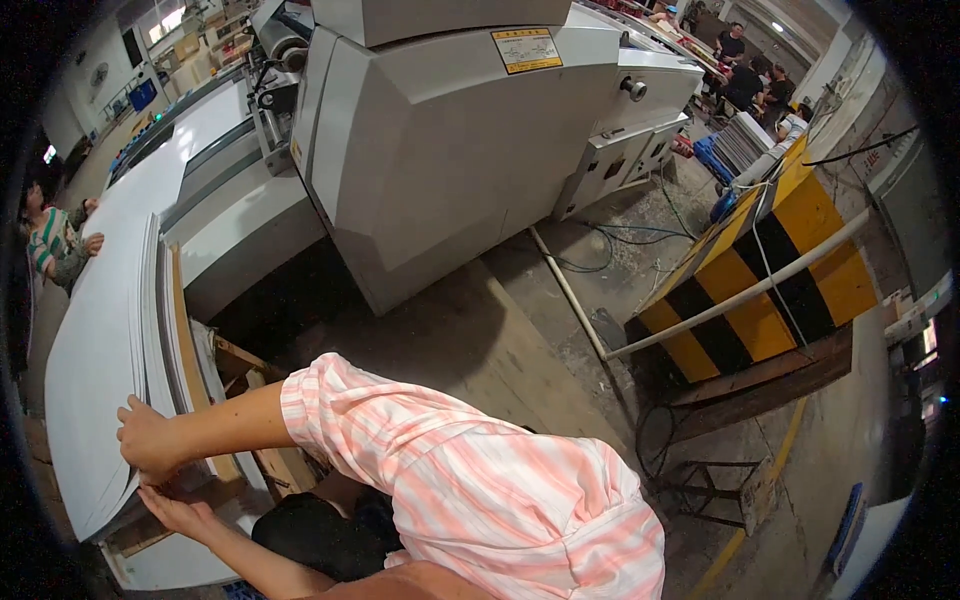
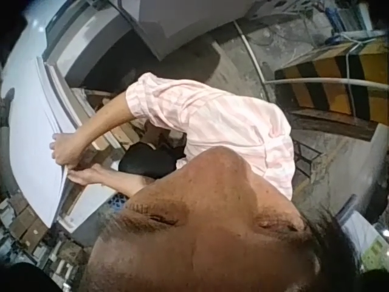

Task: The recorder is loading large sheets of white paper into a processing machine, likely a cutter or printer.

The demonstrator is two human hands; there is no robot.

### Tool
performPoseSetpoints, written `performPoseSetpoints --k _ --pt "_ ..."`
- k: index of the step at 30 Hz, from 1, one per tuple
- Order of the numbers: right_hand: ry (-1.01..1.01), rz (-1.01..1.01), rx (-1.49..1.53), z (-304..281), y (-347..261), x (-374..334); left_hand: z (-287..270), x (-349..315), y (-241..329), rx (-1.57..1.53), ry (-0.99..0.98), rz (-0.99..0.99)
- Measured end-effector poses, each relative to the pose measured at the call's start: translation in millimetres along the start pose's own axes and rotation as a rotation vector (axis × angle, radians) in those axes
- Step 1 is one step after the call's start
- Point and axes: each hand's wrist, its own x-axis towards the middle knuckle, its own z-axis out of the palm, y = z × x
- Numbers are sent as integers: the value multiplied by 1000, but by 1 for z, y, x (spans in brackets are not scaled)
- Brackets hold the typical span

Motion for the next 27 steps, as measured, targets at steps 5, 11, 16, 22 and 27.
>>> performPoseSetpoints --k 5,11,16,22,27 --pt "53 30 -51 3 -3 3 -10 12 -6 47 -2 27" --pt "90 -24 -73 6 10 9 -25 31 -17 30 -89 50" --pt "-8 -105 -34 4 10 3 2 11 1 167 168 97" --pt "24 -87 -148 1 13 -4 -26 36 -14 132 -62 63" --pt "120 -250 -76 2 10 5 -37 46 -10 4 -40 25"
